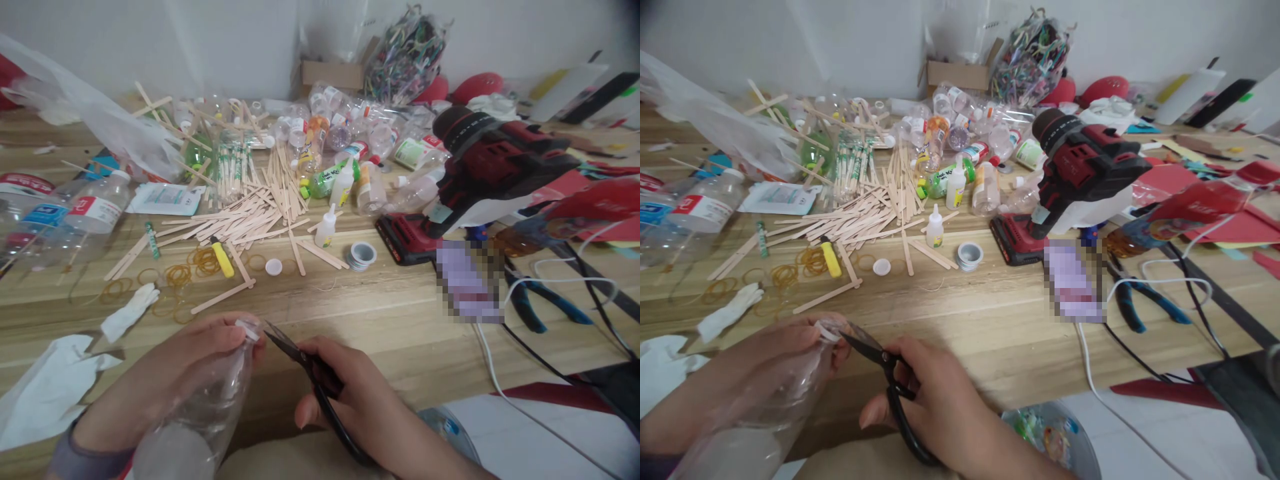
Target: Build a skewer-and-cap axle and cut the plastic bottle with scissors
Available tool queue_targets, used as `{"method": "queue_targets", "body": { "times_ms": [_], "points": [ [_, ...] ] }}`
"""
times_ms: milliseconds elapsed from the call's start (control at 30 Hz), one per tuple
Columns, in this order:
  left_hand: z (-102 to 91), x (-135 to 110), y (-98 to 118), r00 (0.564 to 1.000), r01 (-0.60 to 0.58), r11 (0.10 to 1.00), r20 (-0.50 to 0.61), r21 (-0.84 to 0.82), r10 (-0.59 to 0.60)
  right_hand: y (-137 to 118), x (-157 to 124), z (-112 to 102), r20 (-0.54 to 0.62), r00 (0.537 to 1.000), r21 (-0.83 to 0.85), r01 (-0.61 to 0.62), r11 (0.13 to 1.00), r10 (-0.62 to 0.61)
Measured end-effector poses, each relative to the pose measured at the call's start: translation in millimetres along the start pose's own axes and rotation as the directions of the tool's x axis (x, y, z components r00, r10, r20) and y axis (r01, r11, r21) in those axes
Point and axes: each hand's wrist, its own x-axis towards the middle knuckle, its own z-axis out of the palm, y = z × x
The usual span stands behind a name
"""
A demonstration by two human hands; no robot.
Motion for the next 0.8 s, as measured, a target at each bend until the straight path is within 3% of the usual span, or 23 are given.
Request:
{"method": "queue_targets", "body": {
  "times_ms": [100, 400, 633, 800],
  "points": [
    [0.1, -4, 5, 0.998, 0.012, 1.0, -0.056, 0.015, -0.011, 0, 0, 1, -0.004, 1.0, -0.042, 0.005, 0.999, -0.005],
    [12.6, -4, 10, 0.998, -0.036, 0.998, 0.051, -0.043, 0.038, 15, 6, 1, -0.115, 0.981, -0.328, 0.109, 0.938, -0.155],
    [17.7, -4, 8, 0.989, -0.072, 0.991, 0.118, -0.11, 0.085, 18, 5, 2, -0.114, 0.953, -0.437, 0.205, 0.876, -0.28],
    [17.2, -4, 7, 0.989, -0.073, 0.988, 0.122, -0.139, 0.09, 19, 5, 1, -0.101, 0.954, -0.437, 0.213, 0.874, -0.283]
  ]
}}
